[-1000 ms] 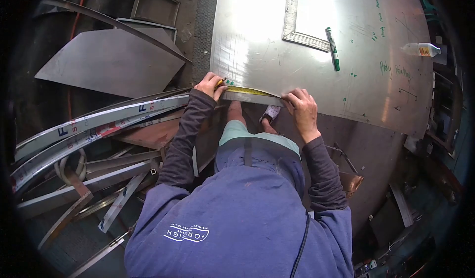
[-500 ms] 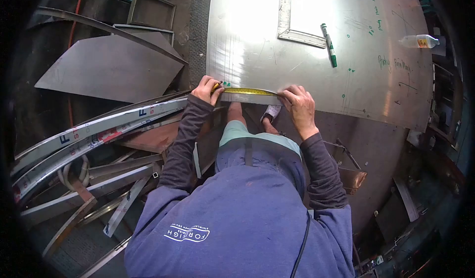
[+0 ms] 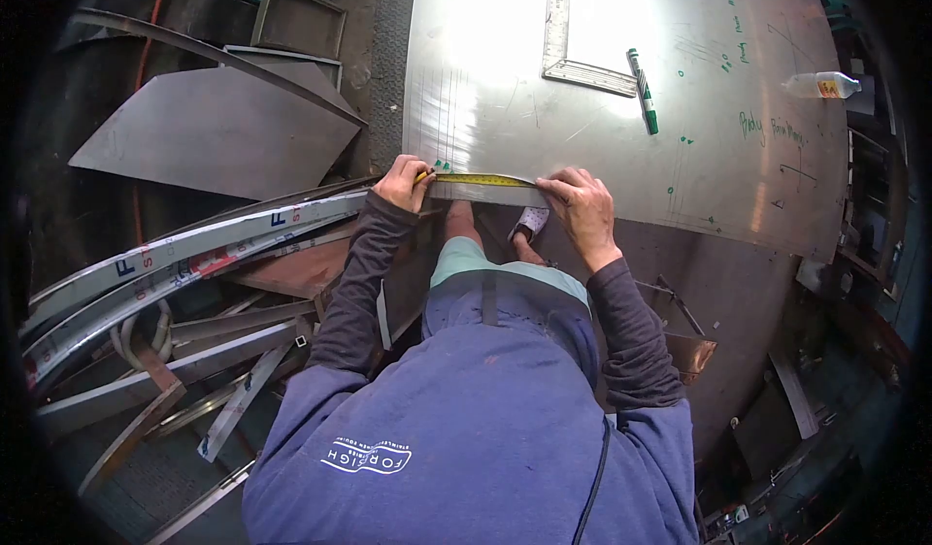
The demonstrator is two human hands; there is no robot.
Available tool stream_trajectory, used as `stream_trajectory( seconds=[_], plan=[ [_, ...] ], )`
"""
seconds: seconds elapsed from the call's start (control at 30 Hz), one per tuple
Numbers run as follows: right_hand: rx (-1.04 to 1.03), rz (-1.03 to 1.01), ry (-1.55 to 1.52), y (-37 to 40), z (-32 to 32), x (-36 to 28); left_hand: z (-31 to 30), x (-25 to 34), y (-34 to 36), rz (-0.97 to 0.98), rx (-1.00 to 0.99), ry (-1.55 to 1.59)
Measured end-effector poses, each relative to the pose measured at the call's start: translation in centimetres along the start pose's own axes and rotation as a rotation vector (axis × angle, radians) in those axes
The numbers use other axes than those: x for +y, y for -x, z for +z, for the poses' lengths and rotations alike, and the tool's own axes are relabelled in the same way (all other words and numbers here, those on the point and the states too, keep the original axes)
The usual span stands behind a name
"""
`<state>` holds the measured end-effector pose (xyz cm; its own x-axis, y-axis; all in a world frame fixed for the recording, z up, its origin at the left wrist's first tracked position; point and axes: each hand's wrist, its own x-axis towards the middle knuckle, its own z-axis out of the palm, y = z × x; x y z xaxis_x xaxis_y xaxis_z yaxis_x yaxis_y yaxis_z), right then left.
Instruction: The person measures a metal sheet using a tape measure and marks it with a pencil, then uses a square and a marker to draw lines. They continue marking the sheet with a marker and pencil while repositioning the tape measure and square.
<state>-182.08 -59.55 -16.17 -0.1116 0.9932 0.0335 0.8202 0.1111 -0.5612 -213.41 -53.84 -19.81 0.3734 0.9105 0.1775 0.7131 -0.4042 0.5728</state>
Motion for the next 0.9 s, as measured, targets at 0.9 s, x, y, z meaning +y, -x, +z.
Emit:
stream_trajectory(
  seconds=[0.9],
  plan=[
    [0.013,-0.023,0.046,0.3,0.3,0.0,-2.7,2.7,-0.6,-0.317,0.245,0.332]
  ],
)
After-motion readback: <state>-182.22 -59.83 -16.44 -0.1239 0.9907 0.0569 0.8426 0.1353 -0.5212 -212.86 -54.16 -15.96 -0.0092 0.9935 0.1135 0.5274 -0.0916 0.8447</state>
